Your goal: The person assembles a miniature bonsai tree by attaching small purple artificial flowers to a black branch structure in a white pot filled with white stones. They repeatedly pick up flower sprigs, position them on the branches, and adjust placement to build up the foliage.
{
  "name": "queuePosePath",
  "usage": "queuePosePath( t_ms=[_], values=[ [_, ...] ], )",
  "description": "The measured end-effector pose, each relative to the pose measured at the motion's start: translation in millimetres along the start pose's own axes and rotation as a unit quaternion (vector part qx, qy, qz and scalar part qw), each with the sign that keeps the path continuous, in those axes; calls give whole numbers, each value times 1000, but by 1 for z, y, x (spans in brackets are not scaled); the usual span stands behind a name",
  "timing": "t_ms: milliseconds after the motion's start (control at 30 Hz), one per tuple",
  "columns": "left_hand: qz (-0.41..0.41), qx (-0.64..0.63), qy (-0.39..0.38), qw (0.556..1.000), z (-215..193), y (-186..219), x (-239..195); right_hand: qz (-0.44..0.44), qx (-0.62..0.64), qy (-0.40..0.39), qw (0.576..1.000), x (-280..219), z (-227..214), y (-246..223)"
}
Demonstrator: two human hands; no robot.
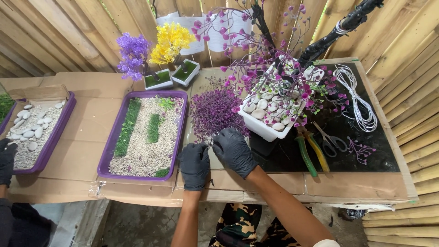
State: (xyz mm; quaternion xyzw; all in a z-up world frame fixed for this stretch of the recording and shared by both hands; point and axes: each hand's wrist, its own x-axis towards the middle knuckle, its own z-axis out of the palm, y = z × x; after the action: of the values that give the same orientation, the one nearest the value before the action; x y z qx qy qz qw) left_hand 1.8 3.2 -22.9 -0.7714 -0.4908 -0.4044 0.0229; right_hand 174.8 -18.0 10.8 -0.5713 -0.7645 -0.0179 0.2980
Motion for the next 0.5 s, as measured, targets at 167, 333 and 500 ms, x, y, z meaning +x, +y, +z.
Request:
queuePosePath(
  t_ms=[167, 333, 500],
  values=[
    [10, -1, 22, 1000, 3, -2, -1, 25, 32, 48, 998, 2, 1, 2],
    [6, -4, 19, 1000, 2, -2, -3, 46, 61, 105, 992, 5, 11, 16],
    [-4, -10, 18, 1000, -14, 9, 4, 104, 105, 186, 971, 5, -21, 3]
  ],
)
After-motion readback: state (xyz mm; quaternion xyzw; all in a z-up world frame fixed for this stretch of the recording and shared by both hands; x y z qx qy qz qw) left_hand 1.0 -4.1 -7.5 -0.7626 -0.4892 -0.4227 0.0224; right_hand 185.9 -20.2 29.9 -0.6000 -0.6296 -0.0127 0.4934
